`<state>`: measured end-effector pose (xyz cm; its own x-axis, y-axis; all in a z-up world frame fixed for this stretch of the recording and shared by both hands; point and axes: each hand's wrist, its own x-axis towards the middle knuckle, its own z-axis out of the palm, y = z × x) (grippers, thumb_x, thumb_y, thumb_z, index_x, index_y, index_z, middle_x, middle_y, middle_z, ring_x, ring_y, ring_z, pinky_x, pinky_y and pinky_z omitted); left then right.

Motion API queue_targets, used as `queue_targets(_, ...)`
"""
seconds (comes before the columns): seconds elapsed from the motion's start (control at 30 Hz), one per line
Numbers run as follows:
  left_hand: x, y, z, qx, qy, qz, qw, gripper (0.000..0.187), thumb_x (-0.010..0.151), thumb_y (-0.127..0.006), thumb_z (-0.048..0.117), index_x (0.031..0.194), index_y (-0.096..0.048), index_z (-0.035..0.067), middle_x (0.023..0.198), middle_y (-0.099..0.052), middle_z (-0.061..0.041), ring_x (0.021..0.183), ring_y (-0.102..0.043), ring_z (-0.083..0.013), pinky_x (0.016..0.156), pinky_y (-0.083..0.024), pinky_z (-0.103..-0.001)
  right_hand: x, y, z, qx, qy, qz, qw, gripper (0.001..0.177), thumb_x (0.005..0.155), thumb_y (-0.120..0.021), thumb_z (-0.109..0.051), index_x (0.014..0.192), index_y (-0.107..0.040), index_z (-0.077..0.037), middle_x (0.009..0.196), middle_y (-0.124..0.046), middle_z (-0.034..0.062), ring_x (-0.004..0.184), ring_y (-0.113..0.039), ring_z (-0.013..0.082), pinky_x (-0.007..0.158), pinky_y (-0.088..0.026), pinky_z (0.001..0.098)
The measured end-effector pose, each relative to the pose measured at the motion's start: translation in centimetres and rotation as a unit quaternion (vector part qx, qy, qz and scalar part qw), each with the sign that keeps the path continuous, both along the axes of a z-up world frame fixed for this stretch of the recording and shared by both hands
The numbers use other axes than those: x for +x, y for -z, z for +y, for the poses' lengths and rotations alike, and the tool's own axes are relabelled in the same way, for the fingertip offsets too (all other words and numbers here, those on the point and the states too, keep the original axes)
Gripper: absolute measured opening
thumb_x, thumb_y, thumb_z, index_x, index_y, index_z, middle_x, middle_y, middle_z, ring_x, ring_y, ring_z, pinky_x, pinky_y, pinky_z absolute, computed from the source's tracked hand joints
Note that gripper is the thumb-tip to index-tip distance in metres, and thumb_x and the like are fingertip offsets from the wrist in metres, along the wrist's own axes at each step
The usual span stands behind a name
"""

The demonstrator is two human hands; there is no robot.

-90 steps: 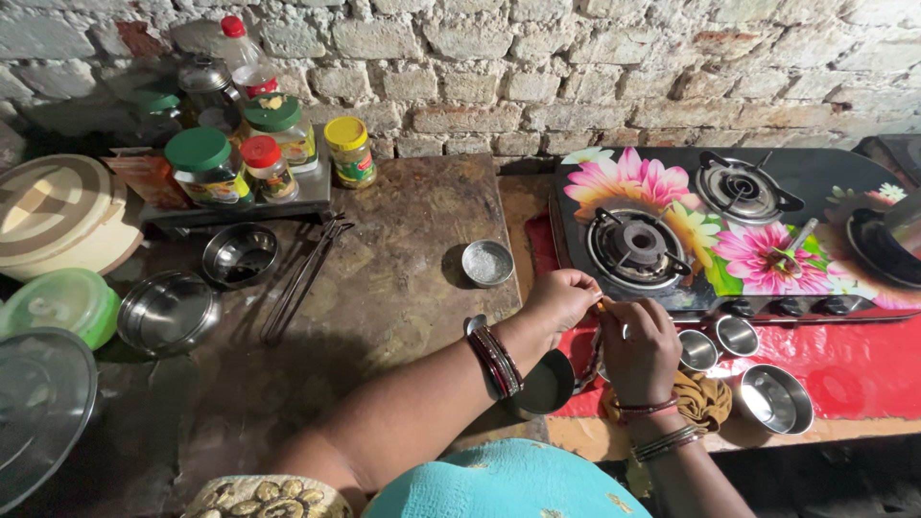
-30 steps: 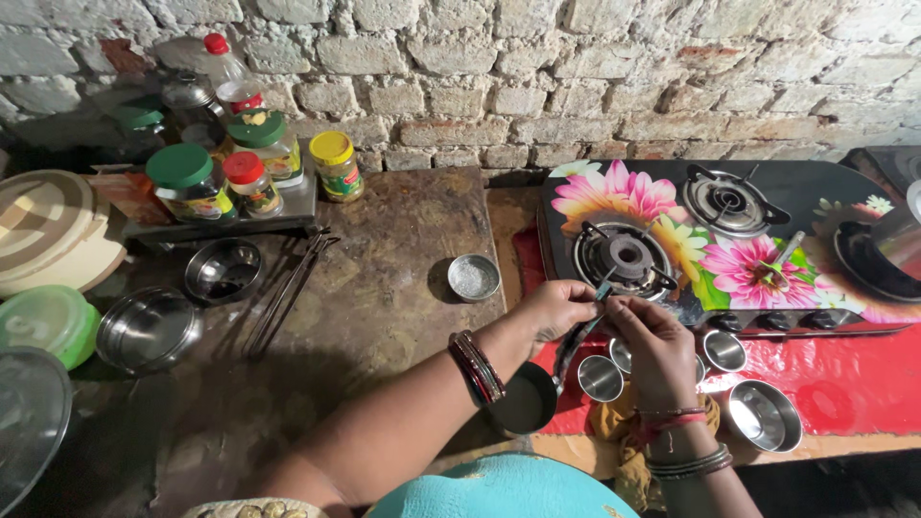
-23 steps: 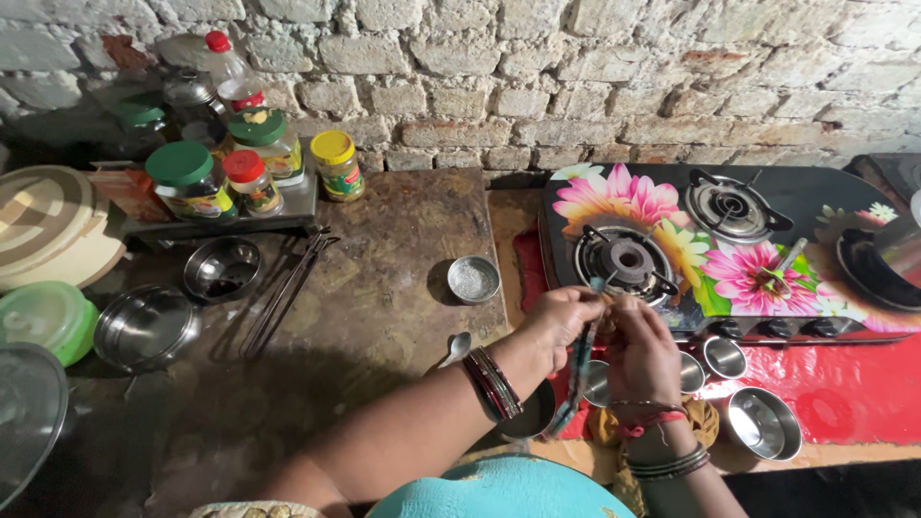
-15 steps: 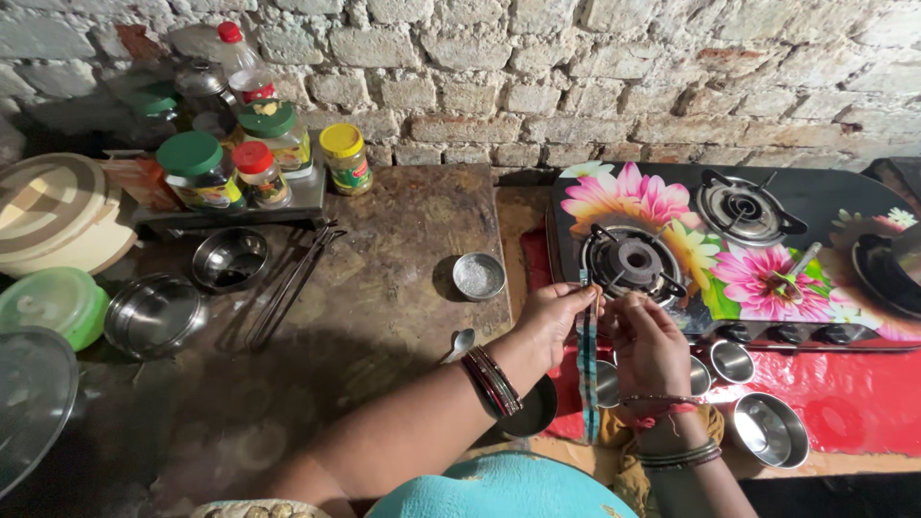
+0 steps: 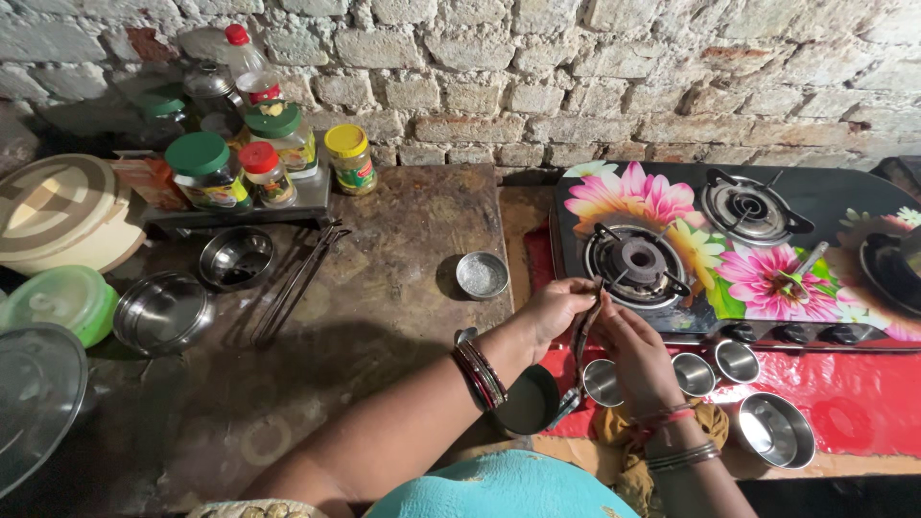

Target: The person wipes small metal cups and tumblers dry with a cloth and arranges them in a row on the counter beside the gas stove, then strikes a match and lights the burner under a pot of milk.

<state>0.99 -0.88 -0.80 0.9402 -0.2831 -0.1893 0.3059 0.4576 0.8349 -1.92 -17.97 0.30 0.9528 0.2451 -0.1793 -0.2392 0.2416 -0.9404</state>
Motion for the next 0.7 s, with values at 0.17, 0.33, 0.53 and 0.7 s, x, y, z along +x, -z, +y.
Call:
queue_targets(0.17,-0.1,-2.7,1.0,-0.007,0.05,-0.084,0.995,0.021,0.101,-0.051,0.005,0.108,-0.071,0.004,0.093,-0.071,-0.003,0.082,-0.063,-0.0107,0.08,-0.051,-0.03,-1.4,-1.9,0.1,0.11,-0.049,0.016,0.993,0.035,0.103,-0.05,-0.017,0.133,-0.059,-0.002,0.121,-0.067,0.0049,0.112,-0.064,0.0145,0.099,-0.048,0.0335)
queue_targets(0.33,-0.8,-4.0,1.2,-0.026,0.097,-0.087,0.991,0.018,0.099,-0.053,0.007,0.105,-0.07,0.005,0.092,-0.069,-0.002,0.083,-0.066,-0.0109,0.081,-0.054,-0.031,-2.2,-1.9,0.2,0.186,-0.087,0.043,0.978,0.034,0.112,-0.054,-0.014,0.142,-0.061,-0.001,0.114,-0.065,0.0029,0.096,-0.058,0.0142,0.077,-0.047,0.0333)
queue_targets(0.53,-1.8,-4.8,1.2,-0.021,0.129,-0.052,0.99,0.028,0.099,-0.052,0.012,0.121,-0.067,0.006,0.099,-0.07,-0.001,0.092,-0.065,-0.0092,0.083,-0.049,-0.028,-3.2,-3.4,0.8,0.196,-0.045,0.064,0.978,0.029,0.104,-0.05,-0.016,0.128,-0.059,-0.004,0.111,-0.068,0.0056,0.1,-0.065,0.0161,0.085,-0.052,0.0321)
queue_targets(0.7,-2.3,-4.7,1.6,-0.078,0.16,-0.034,0.983,0.04,0.097,-0.052,0.011,0.133,-0.067,0.005,0.109,-0.07,0.001,0.095,-0.06,-0.0079,0.086,-0.047,-0.024,-3.5,-4.7,0.8,0.181,-0.037,0.03,0.982,0.028,0.107,-0.051,-0.016,0.129,-0.06,-0.002,0.111,-0.068,0.0068,0.099,-0.065,0.0154,0.084,-0.052,0.0297)
